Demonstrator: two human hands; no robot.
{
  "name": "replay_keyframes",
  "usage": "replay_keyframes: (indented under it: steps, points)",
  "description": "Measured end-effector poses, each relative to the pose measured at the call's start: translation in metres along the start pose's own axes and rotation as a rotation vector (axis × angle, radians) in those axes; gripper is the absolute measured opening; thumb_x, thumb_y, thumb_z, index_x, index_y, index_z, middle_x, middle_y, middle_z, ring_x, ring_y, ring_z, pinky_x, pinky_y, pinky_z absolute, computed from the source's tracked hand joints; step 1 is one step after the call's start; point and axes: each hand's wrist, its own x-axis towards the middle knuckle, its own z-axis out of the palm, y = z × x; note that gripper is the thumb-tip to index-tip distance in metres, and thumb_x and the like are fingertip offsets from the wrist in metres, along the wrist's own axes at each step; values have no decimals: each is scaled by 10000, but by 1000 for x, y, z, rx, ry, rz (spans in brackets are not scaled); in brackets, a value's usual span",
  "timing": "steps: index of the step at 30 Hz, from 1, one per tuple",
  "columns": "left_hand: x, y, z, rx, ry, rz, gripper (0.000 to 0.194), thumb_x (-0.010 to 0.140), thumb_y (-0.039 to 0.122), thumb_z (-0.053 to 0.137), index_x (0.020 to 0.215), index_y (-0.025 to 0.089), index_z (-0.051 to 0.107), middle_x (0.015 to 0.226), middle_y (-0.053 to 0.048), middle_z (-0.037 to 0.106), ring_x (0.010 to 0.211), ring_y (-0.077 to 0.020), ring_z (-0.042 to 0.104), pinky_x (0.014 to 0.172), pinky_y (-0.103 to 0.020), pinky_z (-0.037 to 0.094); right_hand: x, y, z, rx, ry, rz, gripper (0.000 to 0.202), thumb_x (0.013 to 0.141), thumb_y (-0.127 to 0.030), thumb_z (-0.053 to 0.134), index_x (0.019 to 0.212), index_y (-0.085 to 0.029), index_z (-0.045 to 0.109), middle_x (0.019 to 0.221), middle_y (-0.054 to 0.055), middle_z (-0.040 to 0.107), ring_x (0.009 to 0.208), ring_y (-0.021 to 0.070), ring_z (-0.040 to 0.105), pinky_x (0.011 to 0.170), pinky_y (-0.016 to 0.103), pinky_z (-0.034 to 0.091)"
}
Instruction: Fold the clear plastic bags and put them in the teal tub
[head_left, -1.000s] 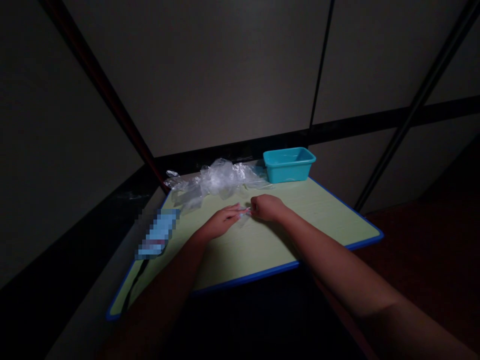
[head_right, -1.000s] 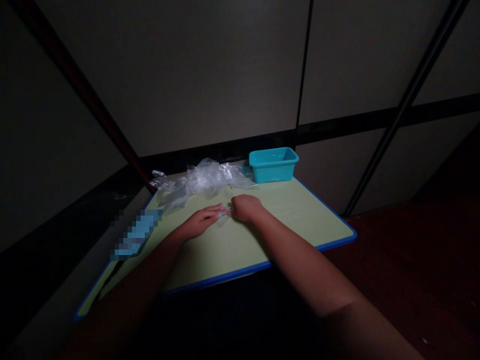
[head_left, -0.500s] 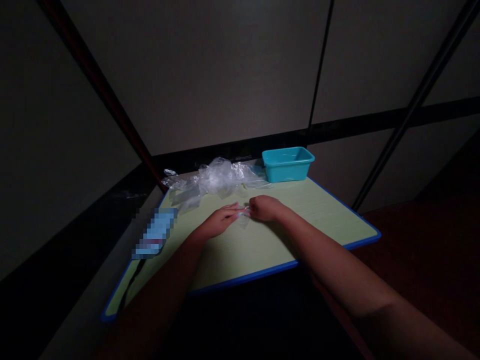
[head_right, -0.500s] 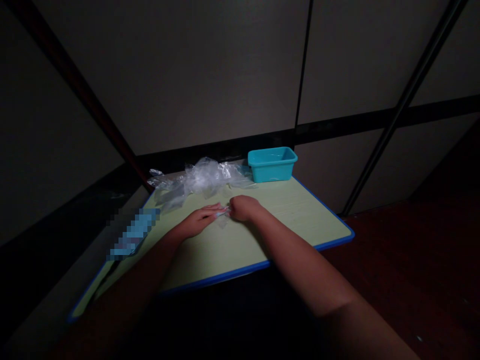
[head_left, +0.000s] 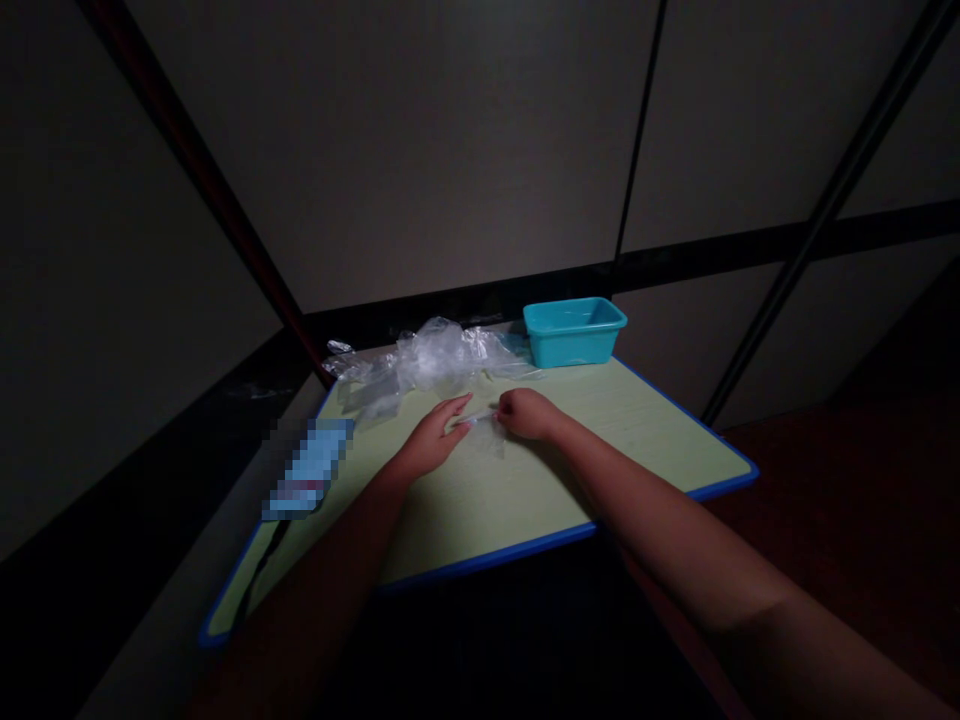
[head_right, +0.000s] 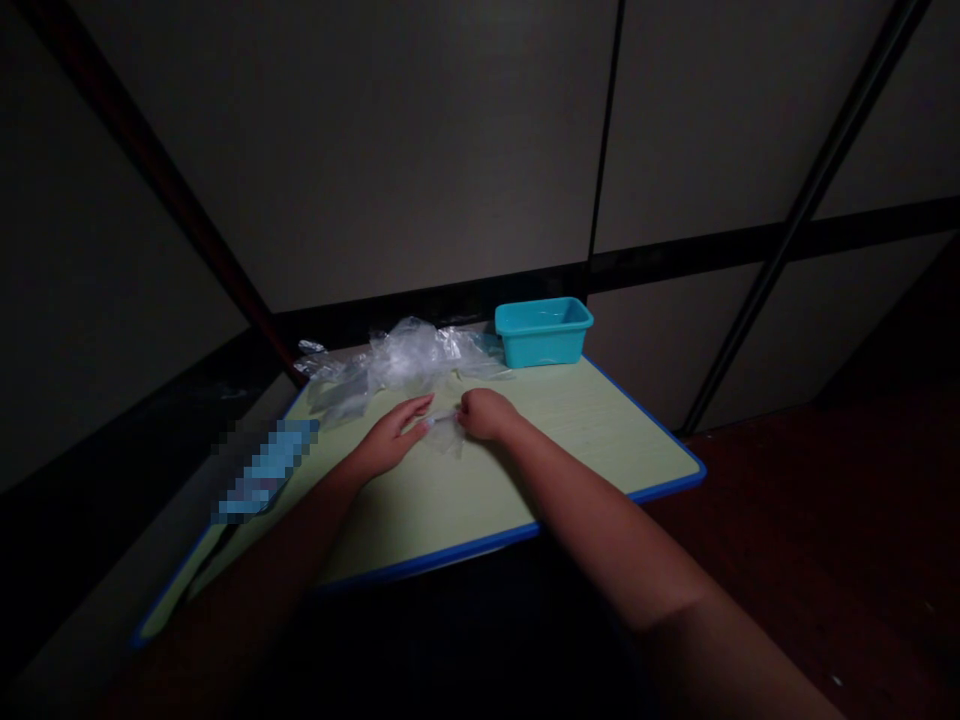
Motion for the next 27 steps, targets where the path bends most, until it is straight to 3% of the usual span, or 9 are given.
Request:
replay_keyframes:
  steps: [6, 10, 14, 18, 22, 27]
  points:
    - [-1, 5, -1, 13, 12, -100, 471, 825, 326, 543, 1268, 190, 461, 1132, -98, 637, 1054, -238, 592, 817, -354, 503, -1, 2, 0, 39, -29, 82, 299, 822, -408, 513, 902, -174, 681, 961, 109, 682, 853, 213, 605, 655, 271, 378]
    - [-1, 5, -1, 3, 16, -95, 474, 827, 336, 538, 1265, 179, 448, 1119, -105, 639, 1048, -237, 596, 875, -373, 475, -5, -1, -4, 81, 164, 16, 340, 762, -450, 607, 998, -206, 619, 1046, 85, 634, 974, 215, 544, 735, 275, 376]
    - [1, 1, 0, 13, 65, -52, 485, 816, 328, 556, 1269, 201, 440, 1234, -97, 564, 1104, -228, 563, 958, -390, 429, -2, -2, -5, 124, 272, -74, 222, 842, -368, 525, 925, -190, 629, 949, 66, 645, 905, 171, 546, 743, 254, 359]
    - [2, -3, -1, 31, 122, -58, 537, 809, 302, 569, 1307, 199, 395, 1161, -94, 581, 1043, -202, 577, 930, -385, 451, 6, 5, -2, 163, 188, 107, 241, 854, -337, 486, 885, -170, 657, 897, 70, 679, 784, 159, 584, 640, 243, 357]
    - [2, -3, -1, 77, 159, -89, 527, 809, 309, 572, 1294, 193, 403, 1157, -104, 582, 1052, -213, 573, 898, -393, 469, 9, 10, -3, 182, 127, 254, 259, 829, -346, 502, 909, -186, 689, 957, 78, 693, 845, 184, 613, 671, 256, 381]
    - [0, 2, -3, 138, 80, -80, 351, 826, 327, 535, 1142, 174, 549, 1151, -109, 618, 1093, -245, 574, 871, -380, 491, 7, 11, -7, 148, 50, 328, 393, 852, -487, 440, 855, -194, 701, 973, 105, 693, 918, 228, 618, 753, 321, 400]
